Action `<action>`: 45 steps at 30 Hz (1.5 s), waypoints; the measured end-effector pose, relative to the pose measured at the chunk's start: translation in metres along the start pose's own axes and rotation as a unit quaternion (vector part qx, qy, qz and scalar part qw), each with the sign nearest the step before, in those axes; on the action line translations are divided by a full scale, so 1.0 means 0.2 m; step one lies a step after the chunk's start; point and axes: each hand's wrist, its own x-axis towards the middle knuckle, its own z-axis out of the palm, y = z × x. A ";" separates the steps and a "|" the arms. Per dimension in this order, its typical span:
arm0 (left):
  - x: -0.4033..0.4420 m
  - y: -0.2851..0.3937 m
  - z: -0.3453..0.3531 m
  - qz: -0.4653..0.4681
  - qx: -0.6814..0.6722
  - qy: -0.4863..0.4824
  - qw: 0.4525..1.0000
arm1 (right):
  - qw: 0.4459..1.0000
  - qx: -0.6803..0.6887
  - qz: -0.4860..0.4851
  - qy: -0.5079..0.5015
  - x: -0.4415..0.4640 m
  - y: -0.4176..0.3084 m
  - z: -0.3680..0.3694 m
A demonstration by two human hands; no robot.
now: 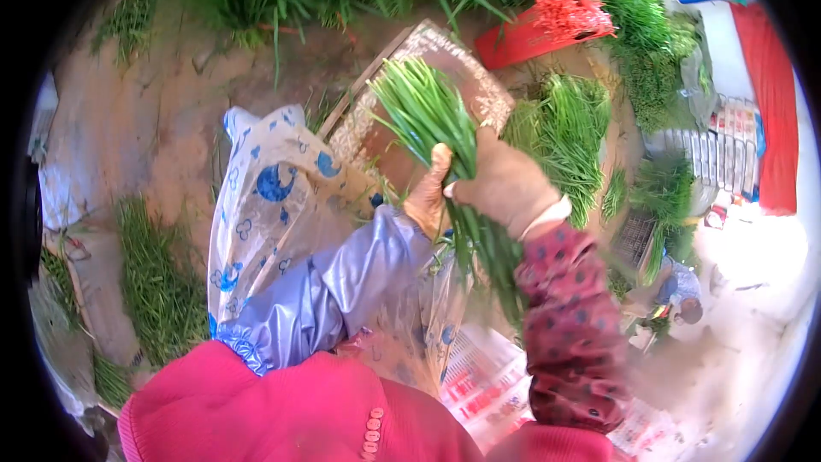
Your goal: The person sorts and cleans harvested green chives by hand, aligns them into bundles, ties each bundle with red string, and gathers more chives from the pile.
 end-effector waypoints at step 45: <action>-0.45 0.49 0.38 0.017 0.196 -0.170 0.966 | 0.929 0.205 0.059 0.302 -0.15 0.43 -0.22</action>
